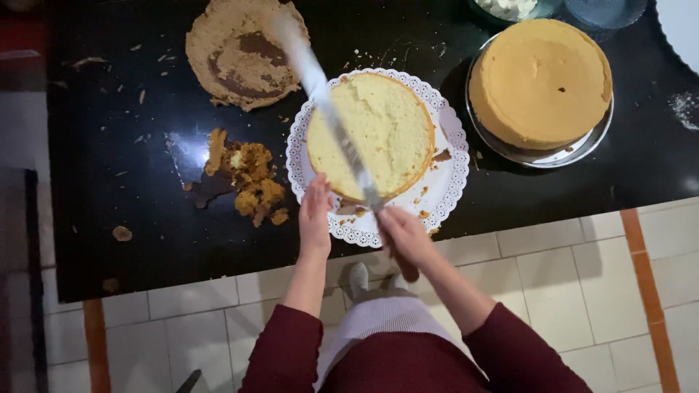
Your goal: Cutting and layering a sponge cake on a cake board.
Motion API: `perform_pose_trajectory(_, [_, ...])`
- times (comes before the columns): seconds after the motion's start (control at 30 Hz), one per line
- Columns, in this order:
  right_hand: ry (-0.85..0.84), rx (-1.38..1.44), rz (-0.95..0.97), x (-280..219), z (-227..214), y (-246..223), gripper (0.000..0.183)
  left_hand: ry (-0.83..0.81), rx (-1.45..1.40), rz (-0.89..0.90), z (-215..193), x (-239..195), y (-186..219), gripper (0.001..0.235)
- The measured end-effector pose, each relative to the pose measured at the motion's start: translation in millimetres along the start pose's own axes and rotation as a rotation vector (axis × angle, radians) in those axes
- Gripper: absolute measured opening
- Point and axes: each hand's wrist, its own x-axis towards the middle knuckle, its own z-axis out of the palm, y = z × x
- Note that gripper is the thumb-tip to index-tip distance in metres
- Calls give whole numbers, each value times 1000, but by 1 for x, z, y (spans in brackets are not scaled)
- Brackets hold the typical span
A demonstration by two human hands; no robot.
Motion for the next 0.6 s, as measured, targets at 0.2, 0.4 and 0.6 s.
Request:
perform_pose_trajectory(0.2, [647, -675, -353, 26, -83, -13, 21, -87, 50, 35, -31, 12, -3, 36])
perform_pose_trajectory(0.4, [798, -955, -355, 30, -114, 8, 40, -103, 63, 60, -31, 19, 4, 28])
perform_pose_trajectory(0.6, [750, -1001, -285, 52, -107, 3, 41, -124, 152, 125, 3, 33, 14, 30])
